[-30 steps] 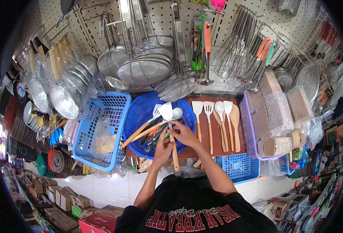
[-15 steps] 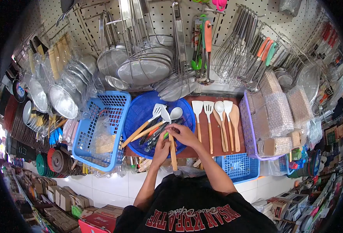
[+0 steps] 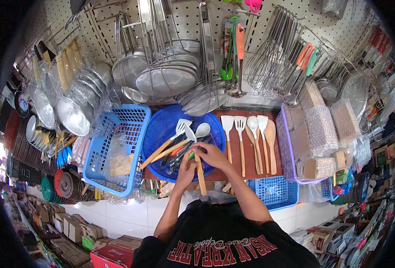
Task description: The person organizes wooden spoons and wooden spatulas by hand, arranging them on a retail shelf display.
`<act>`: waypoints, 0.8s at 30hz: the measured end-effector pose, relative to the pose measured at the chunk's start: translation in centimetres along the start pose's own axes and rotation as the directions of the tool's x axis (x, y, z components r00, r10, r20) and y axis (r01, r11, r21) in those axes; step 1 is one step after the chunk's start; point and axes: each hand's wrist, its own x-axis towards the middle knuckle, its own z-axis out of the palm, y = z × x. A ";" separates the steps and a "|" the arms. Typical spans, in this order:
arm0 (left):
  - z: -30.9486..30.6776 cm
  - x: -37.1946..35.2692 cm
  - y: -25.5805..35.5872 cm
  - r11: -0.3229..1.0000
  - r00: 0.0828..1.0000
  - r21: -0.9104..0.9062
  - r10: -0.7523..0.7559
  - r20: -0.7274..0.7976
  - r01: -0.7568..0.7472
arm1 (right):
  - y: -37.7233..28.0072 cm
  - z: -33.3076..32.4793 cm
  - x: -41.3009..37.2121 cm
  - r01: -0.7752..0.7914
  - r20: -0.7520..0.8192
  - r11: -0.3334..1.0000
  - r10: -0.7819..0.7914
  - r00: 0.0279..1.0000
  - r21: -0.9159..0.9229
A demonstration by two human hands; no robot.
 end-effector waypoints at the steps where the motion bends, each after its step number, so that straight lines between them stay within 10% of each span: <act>1: -0.1 0.0 -0.1 1.000 1.000 0.004 -0.001 0.004 0.001 | 0.1 0.0 0.0 -0.010 0.016 0.999 0.010 1.000 0.030; 24: 0.7 -0.1 1.2 0.999 0.998 -0.034 -0.004 0.059 0.006 | 1.3 -0.6 0.4 -0.073 0.133 0.969 0.043 0.990 0.235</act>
